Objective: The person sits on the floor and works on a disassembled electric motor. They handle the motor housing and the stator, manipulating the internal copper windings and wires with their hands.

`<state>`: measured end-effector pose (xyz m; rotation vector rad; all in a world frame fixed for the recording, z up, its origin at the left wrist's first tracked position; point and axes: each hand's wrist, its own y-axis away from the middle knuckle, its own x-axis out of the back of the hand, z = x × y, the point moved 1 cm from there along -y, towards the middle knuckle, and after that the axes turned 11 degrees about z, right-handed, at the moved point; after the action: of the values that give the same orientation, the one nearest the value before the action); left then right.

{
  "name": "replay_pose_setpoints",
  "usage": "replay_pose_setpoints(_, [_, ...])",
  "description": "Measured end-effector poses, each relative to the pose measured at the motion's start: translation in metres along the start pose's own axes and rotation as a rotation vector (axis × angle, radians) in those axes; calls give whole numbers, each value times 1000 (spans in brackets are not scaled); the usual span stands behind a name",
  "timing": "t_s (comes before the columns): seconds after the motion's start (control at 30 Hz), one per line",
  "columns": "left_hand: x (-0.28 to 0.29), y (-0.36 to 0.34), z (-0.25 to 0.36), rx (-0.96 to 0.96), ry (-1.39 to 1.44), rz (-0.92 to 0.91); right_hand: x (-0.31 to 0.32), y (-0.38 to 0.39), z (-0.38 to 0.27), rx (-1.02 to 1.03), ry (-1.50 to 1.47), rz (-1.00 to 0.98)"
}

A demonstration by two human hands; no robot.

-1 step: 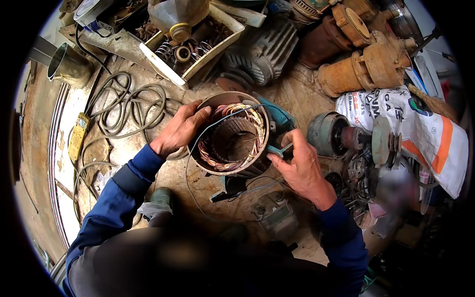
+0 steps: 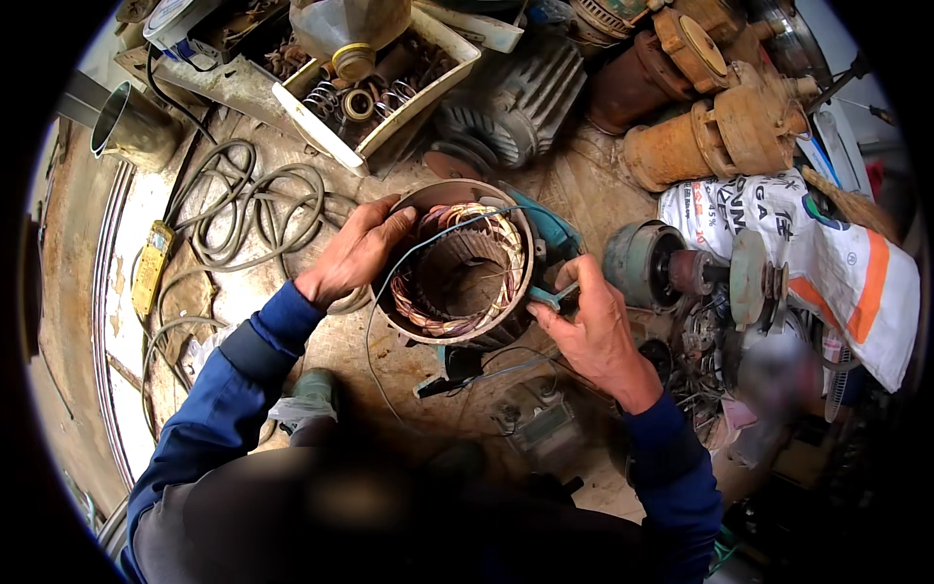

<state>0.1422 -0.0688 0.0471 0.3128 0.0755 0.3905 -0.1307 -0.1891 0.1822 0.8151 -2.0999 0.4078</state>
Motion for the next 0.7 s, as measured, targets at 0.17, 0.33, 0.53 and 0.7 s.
replay_pose_setpoints(0.17, [-14, -12, 19, -84, -93, 67, 4, 5, 22, -66, -15, 11])
replay_pose_setpoints(0.33, [-17, -31, 28, -26, -26, -10, 9, -4, 31, -81, 17, 13])
replay_pose_setpoints(0.53, [-18, -41, 37, 10, -119, -37, 15, -12, 31, -112, -1, 5])
replay_pose_setpoints(0.7, [-21, -41, 41, -43, -155, -11, 17, -14, 37, -201, -35, -39])
